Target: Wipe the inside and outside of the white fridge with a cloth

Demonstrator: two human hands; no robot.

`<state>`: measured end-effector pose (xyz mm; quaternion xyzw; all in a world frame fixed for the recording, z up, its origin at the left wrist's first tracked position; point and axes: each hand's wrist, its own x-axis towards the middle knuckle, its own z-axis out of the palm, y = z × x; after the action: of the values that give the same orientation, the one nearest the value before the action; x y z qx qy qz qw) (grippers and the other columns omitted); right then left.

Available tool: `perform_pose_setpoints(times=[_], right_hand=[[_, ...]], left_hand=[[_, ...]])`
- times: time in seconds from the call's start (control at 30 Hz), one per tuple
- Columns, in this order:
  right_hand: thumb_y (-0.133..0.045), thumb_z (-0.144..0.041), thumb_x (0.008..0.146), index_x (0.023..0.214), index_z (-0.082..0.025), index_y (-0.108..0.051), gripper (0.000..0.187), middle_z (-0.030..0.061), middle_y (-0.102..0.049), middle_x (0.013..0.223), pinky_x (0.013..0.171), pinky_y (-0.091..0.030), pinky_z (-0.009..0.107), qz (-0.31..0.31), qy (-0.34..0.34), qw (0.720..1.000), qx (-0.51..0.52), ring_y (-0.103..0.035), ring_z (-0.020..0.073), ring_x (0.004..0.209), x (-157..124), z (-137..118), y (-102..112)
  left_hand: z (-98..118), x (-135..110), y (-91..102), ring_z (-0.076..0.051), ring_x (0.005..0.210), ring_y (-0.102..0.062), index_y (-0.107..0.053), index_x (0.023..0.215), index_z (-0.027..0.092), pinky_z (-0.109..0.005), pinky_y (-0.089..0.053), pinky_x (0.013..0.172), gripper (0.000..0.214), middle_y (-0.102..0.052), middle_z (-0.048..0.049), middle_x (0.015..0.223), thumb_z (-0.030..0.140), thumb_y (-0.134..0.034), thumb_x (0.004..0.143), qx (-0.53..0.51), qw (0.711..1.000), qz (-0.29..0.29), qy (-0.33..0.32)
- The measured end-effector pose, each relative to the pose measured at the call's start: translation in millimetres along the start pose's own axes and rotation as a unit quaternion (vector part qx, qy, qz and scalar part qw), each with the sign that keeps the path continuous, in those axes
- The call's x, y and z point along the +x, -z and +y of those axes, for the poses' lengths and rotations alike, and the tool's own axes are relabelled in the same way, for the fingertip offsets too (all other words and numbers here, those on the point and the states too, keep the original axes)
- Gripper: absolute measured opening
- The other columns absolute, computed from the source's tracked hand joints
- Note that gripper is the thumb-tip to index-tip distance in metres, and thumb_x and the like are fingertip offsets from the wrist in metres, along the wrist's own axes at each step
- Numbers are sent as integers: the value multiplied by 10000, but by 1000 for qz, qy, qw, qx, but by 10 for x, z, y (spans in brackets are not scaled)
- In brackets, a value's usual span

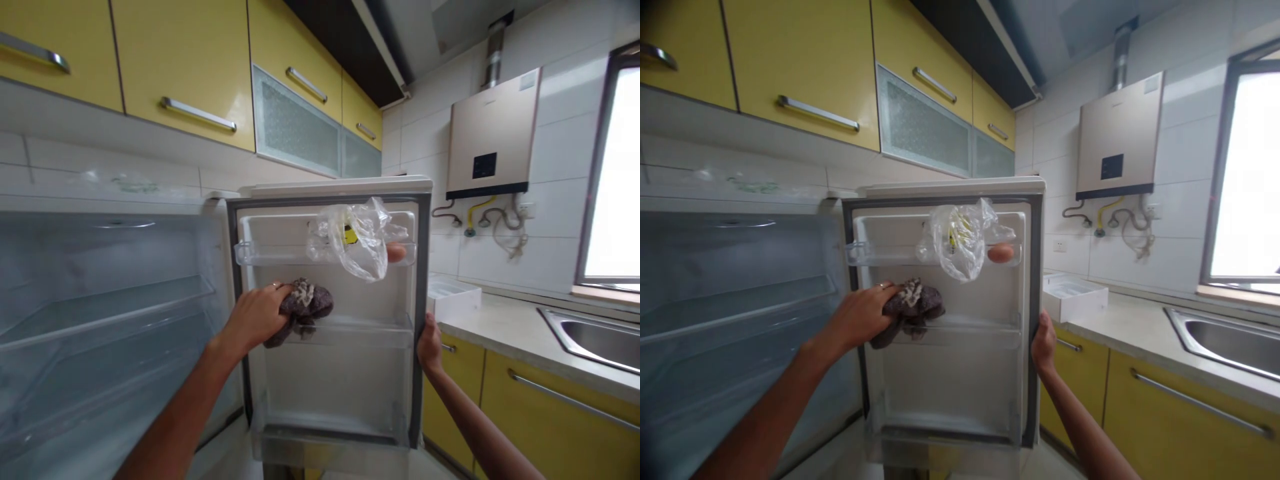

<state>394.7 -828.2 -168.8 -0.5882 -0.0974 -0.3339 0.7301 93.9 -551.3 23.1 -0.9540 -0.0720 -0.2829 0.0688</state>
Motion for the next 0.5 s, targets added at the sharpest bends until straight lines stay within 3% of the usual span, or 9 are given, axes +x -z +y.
perform_pose_setpoints(times=[0.1, 0.23, 0.4, 0.5], right_hand=[[-377, -895, 779, 1037, -168, -700, 836, 113, -720, 1117, 1089, -401, 505, -7, 14, 1000, 4, -590, 323, 1159, 26, -12, -8], [-363, -925, 737, 939, -166, -686, 849, 108, -699, 990, 1021, -428, 480, -6, 20, 1000, -14, -596, 318, 1058, 51, -64, -4], [-311, -957, 697, 810, -196, -628, 832, 73, -623, 802, 901, -445, 483, -18, -1, 997, -78, -567, 297, 886, 89, -97, 75], [-295, -955, 696, 740, -216, -576, 791, 62, -572, 736, 874, -443, 532, -16, 26, 992, -118, -547, 288, 830, 123, -113, 154]], left_hand=[[-160, -340, -152, -300, 1087, -701, -662, 1168, 223, -359, -535, 888, 353, -720, -113, 1225, 320, -497, 871, -106, 982, 143, 66], [-230, -795, -264, -290, 1024, -708, -656, 988, 223, -359, -548, 898, 261, -748, -108, 1058, 417, -547, 853, -240, 904, 323, 141], [-259, -1321, -260, -321, 1005, -709, -670, 885, 218, -429, -567, 925, 258, -765, -82, 952, 438, -694, 751, -327, 780, 417, 333], [-288, -1553, -267, -348, 1051, -689, -684, 858, 197, -459, -567, 937, 318, -764, -66, 864, 452, -761, 685, -388, 702, 443, 401]])
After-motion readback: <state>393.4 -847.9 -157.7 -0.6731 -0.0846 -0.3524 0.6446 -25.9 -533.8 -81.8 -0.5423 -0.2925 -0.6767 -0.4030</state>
